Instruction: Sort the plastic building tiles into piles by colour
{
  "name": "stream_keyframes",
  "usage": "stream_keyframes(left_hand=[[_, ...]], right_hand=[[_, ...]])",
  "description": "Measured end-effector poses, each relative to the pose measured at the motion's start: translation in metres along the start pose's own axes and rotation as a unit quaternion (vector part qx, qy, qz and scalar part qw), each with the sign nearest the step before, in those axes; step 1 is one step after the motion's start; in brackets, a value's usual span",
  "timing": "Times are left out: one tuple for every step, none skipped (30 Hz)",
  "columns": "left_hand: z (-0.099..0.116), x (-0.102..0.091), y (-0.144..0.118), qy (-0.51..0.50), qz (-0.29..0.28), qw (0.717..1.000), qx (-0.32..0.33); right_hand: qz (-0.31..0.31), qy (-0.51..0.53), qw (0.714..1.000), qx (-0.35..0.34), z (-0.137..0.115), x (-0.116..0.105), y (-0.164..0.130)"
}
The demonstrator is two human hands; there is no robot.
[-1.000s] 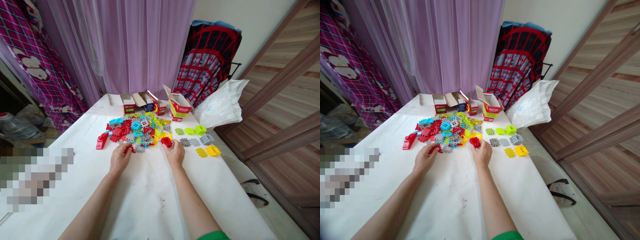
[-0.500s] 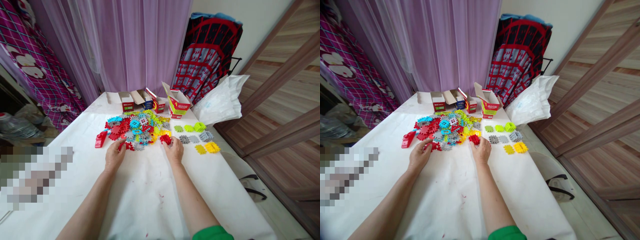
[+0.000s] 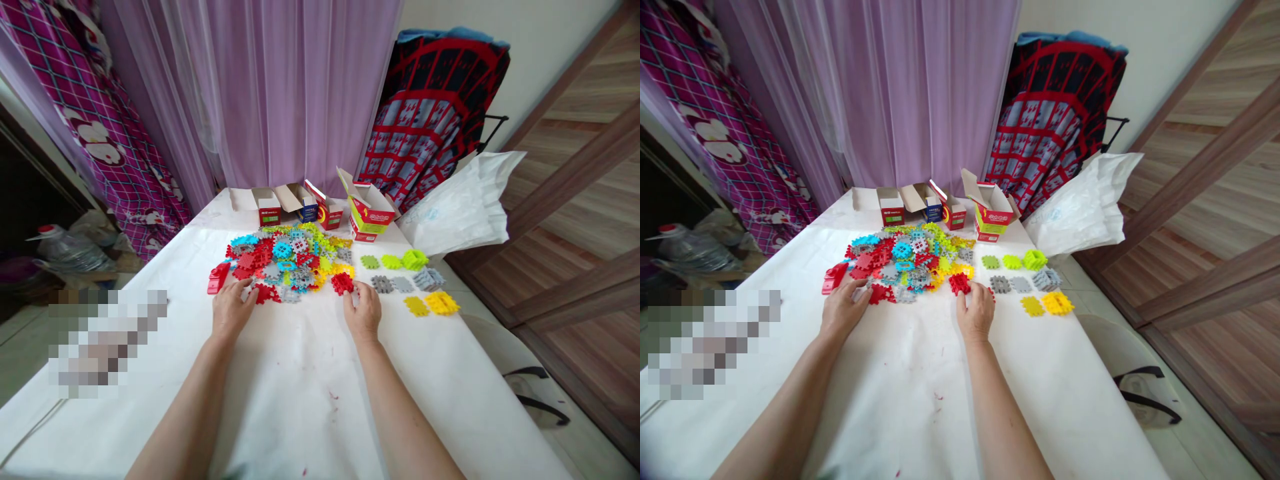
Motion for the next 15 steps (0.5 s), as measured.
stream_keyframes(left_hand=[[0.003,0.002,-0.002,0.027,-0.009,1.0,0.008],[0.006,0.004,-0.005,0.051,-0.014,0.998,0.014],[0.009,0.005,-0.007,0.071,-0.018,0.997,0.017],[0.011,0.006,-0.01,0.086,-0.021,0.996,0.018],[0.013,0.007,-0.012,0.097,-0.025,0.995,0.02],[0.014,0.008,-0.013,0.106,-0.029,0.994,0.022],[0.016,0.008,-0.013,0.114,-0.032,0.993,0.025],[0.017,0.007,-0.013,0.117,-0.035,0.992,0.026],[0.017,0.006,-0.012,0.116,-0.038,0.992,0.024],[0.016,0.005,-0.011,0.109,-0.042,0.993,0.019],[0.016,0.002,-0.01,0.093,-0.043,0.995,0.009],[0.015,-0.001,-0.008,0.067,-0.039,0.997,-0.004],[0.015,-0.004,-0.007,0.024,-0.031,0.999,-0.019],[0.014,-0.006,-0.007,-0.04,-0.022,0.998,-0.037],[0.014,-0.006,-0.007,-0.124,-0.02,0.99,-0.06]], right_hand=[[0.0,0.004,1.0,-0.003,0.0,0.0,0.0],[0.0,0.007,1.0,-0.006,0.0,0.0,-0.001],[0.0,0.008,1.0,-0.009,-0.001,0.0,-0.001],[0.0,0.009,1.0,-0.013,-0.001,0.0,-0.001],[0.0,0.007,1.0,-0.016,-0.002,0.0,-0.001],[0.0,0.004,1.0,-0.018,-0.003,-0.001,-0.002],[0.001,0.001,1.0,-0.02,-0.003,-0.001,-0.002],[0.003,-0.001,1.0,-0.023,-0.004,-0.001,-0.002],[0.006,-0.001,1.0,-0.027,-0.004,-0.002,-0.003],[0.011,0.0,0.999,-0.031,-0.005,-0.003,-0.003],[0.016,0.001,0.999,-0.034,-0.005,-0.005,-0.003],[0.02,0.004,0.999,-0.038,-0.006,-0.006,-0.004],[0.023,0.006,0.999,-0.041,-0.007,-0.007,-0.004],[0.024,0.008,0.999,-0.043,-0.009,-0.009,-0.005],[0.024,0.012,0.999,-0.048,-0.012,-0.011,-0.005]])
Point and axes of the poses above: each hand's wrist, its own y-axis towards the middle knuckle, its own x-axis out of the palm, z = x × y, the point moved 8 cm from there along y, towards the middle knuckle, and after that the axes turned 12 degrees about -y, right-handed, at the moved point
